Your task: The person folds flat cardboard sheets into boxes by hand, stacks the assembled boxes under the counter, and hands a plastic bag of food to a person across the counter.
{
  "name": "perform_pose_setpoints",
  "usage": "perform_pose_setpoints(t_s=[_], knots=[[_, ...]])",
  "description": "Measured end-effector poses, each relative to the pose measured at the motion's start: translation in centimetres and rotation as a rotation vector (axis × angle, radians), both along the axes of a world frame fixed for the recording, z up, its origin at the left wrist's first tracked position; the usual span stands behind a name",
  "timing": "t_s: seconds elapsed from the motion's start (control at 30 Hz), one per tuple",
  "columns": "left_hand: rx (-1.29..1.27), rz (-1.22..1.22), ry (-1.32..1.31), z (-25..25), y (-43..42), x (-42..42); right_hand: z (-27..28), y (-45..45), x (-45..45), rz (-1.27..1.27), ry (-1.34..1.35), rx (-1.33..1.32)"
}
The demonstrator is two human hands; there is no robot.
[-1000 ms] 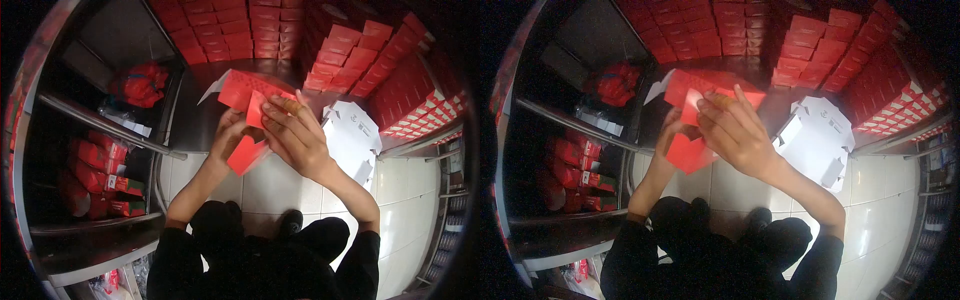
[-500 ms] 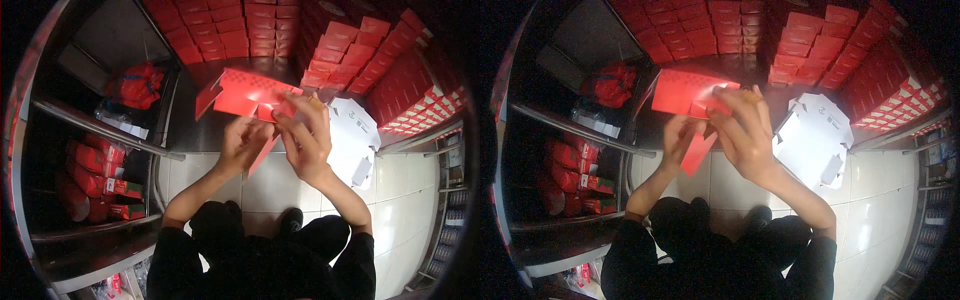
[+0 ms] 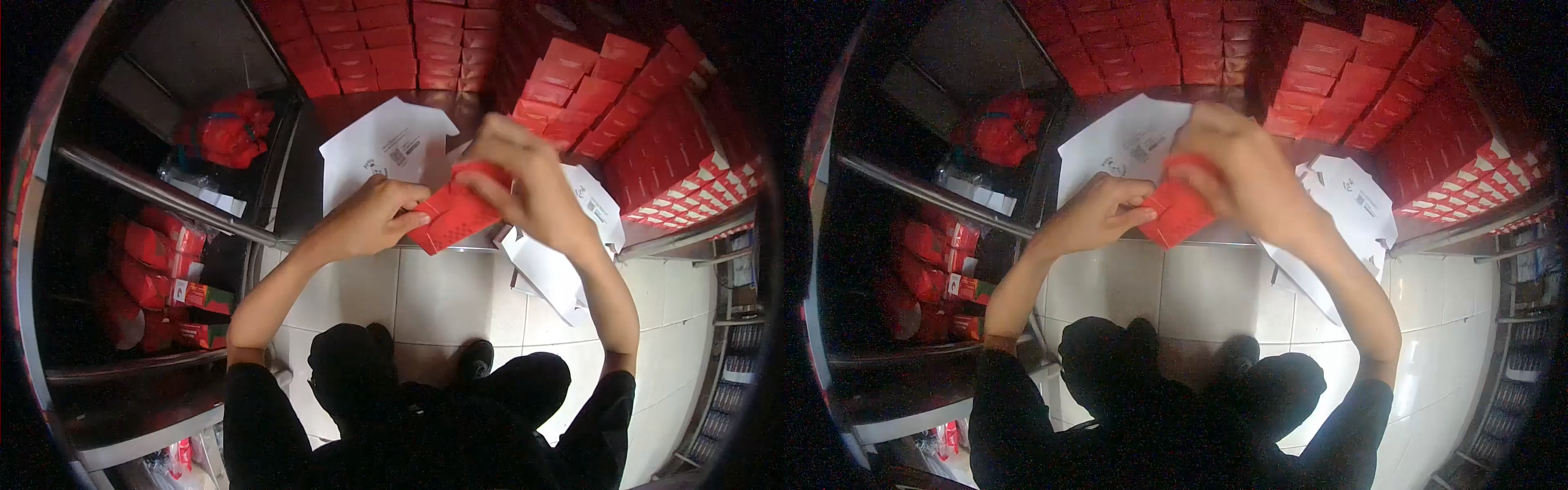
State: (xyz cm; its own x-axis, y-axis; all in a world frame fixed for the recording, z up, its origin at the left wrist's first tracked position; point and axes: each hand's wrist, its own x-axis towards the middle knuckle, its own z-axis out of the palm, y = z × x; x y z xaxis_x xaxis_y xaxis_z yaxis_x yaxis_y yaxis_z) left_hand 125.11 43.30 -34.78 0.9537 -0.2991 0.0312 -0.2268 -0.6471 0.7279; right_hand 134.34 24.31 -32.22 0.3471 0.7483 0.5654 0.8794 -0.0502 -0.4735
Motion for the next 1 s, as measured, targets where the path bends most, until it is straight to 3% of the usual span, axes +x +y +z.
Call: perform_pose_setpoints(t_s=[0.2,0.47,0.57,0.7,0.77,0.83,1.0], knots=[[0.055,-0.031,-0.158,0.5,0.4,-0.2,-1.3,1.2,-0.5,0.111,-0.086,-0.156],[0.049,-0.061,0.046,0.6,1.7,-0.3,-1.9,2.0,-1.1,-0.086,-0.025,-0.108],[0.032,-0.123,0.031,0.9,1.4,-0.5,-0.4,1.9,-2.5,-0.001,-0.240,-0.258],[0.126,-0.072,-0.050,1.1,1.3,-0.9,-1.3,1.7,-2.4,0.115,-0.126,-0.282],[0.206,-0.056,0.022,2.1,0.8,-1.3,-0.5,1.0,-2.5,0.136,0.209,-0.448],[0.286,-0.043,0.056,2.6,0.2,-1.6,-0.8,0.4,-2.0,0.155,0.372,-0.514],[0.439,-0.046,-0.090,1.8,0.2,-1.5,-1.1,1.2,-1.8,0.036,0.303,-0.510]])
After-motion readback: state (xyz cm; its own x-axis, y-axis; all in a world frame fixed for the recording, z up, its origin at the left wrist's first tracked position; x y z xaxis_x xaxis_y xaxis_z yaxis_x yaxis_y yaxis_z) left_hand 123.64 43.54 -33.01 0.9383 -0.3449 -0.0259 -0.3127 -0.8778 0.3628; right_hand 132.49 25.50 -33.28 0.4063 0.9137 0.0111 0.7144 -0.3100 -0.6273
